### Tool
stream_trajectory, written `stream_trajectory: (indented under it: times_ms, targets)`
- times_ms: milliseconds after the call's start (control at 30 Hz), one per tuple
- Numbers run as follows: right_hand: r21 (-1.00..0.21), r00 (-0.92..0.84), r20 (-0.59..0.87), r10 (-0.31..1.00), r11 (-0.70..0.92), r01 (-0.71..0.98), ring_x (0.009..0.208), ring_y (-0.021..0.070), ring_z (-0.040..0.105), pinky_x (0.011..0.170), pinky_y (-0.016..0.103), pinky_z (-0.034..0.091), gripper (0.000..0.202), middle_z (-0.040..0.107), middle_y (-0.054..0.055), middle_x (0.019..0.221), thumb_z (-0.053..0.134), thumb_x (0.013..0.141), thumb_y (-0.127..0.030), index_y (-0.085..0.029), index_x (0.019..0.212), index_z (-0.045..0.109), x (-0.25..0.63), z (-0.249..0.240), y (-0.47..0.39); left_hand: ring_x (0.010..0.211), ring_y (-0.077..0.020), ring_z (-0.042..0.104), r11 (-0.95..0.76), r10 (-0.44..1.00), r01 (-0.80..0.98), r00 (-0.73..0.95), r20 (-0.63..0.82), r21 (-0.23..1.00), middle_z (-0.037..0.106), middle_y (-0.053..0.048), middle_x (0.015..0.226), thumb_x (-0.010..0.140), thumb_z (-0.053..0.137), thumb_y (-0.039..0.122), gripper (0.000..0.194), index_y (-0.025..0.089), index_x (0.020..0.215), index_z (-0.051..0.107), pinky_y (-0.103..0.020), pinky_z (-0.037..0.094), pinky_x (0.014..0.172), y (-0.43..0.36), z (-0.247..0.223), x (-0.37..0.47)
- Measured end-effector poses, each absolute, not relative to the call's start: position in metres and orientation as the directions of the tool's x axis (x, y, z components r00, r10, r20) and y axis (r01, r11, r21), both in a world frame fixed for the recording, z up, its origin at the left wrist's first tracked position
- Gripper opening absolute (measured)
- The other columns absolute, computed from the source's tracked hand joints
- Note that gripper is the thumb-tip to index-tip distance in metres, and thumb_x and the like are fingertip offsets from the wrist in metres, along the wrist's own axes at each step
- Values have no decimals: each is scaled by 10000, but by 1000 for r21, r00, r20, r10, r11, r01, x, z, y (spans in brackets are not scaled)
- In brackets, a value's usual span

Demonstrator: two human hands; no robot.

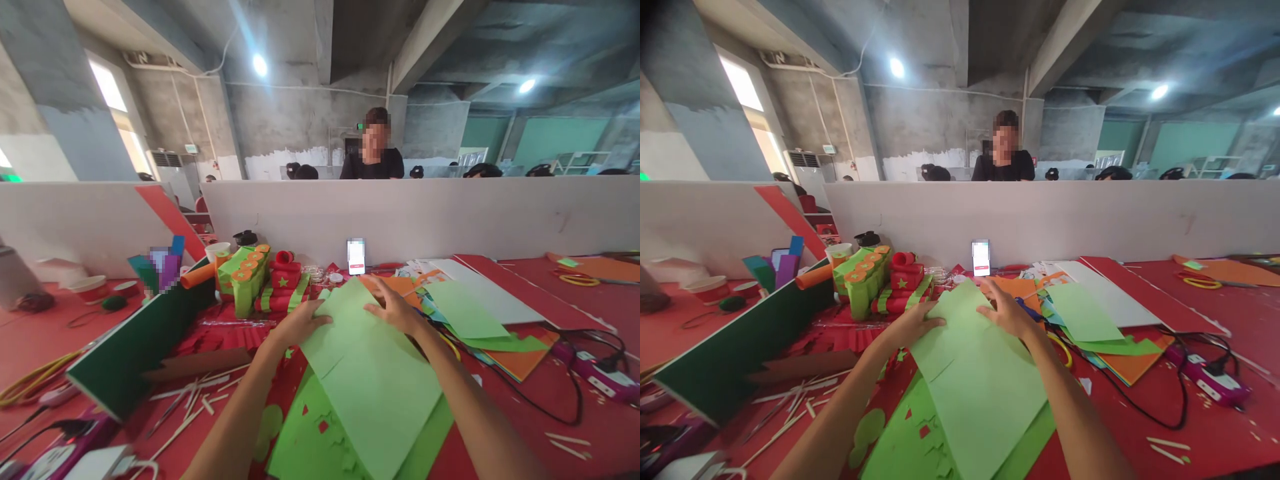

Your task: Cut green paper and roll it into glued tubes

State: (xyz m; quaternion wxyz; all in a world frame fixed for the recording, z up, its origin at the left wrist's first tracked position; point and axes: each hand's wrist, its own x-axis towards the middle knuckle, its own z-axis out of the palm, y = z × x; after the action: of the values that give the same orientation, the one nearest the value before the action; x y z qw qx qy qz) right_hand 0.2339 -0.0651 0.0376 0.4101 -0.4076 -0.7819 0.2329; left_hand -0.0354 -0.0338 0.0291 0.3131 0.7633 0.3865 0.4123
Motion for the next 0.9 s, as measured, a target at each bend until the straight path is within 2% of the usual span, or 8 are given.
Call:
stream_trajectory:
  times_ms: [67, 167, 333, 467, 633, 733, 800, 900]
  targets:
    - [-770, -300, 397, 867, 493, 406, 739, 181, 654, 686, 303, 515, 656, 688, -2, 847, 602, 868, -311, -279, 1465, 333, 246, 38, -64, 619, -223, 662, -408, 869, 298, 415, 268, 863, 746, -68, 787, 698, 734, 440, 282, 194, 832, 712, -273, 508, 529, -32, 29, -37]
    - [-820, -219, 356, 909, 416, 393, 708, 176, 642, 655, 292, 501, 522, 678, -9, 790, 598, 867, -365, -252, 1360, 470, 268, 38, -60, 623, -221, 668, -295, 902, 259, 394, 178, 920, 745, -75, 802, 711, 724, 444, 325, 163, 873, 699, -279, 517, 528, -27, 27, -38]
    - [-935, 90, 295, 951, 268, 232, 706, 217, 675, 614, 316, 516, 446, 704, 40, 840, 650, 810, -497, -231, 1165, 601, 299, 38, -53, 610, -210, 657, -286, 930, 182, 288, 227, 941, 743, -63, 783, 692, 740, 446, 381, 132, 904, 698, -294, 525, 540, -21, 24, -35]
    - [-954, 265, 283, 922, 300, -27, 810, 256, 699, 649, 343, 544, 512, 722, 82, 968, 636, 787, -581, -231, 1160, 596, 306, 37, -49, 711, -236, 681, -313, 947, 91, 111, 302, 945, 756, -85, 850, 663, 762, 489, 468, 123, 947, 697, -314, 547, 598, -17, 23, -35]
    - [-972, -42, 226, 973, 223, -71, 1000, 285, 687, 721, 386, 567, 679, 695, 124, 1178, 300, 868, -743, -232, 1207, 592, 293, 30, -49, 829, -250, 700, -342, 935, -90, -131, 329, 935, 744, -132, 1022, 668, 767, 501, 551, 113, 1044, 661, -340, 566, 692, -13, 18, -31]
    - [-977, -329, 212, 920, 196, -81, 1042, 294, 669, 754, 382, 565, 734, 656, 156, 1253, 493, 759, -789, -216, 1205, 604, 280, 26, -54, 861, -247, 703, -374, 915, -175, -232, 331, 911, 734, -140, 1060, 692, 758, 468, 530, 119, 1074, 646, -355, 563, 748, -13, 14, -26]
    - [-980, -549, 197, 813, 150, -131, 1072, 316, 652, 783, 413, 561, 865, 605, 181, 1320, 679, 643, -748, -217, 1311, 534, 267, 27, -61, 883, -248, 698, -400, 895, -177, -285, 343, 899, 729, -141, 1075, 704, 748, 454, 505, 118, 1068, 646, -359, 557, 770, -15, 14, -23]
    - [-986, -678, 162, 717, 93, -137, 1072, 307, 652, 806, 425, 555, 829, 614, 162, 1305, 768, 666, -614, -239, 1353, 497, 241, 31, -71, 903, -248, 688, -434, 867, -120, -326, 377, 893, 727, -137, 1075, 724, 726, 453, 472, 117, 1048, 653, -354, 549, 779, -21, 15, -18]
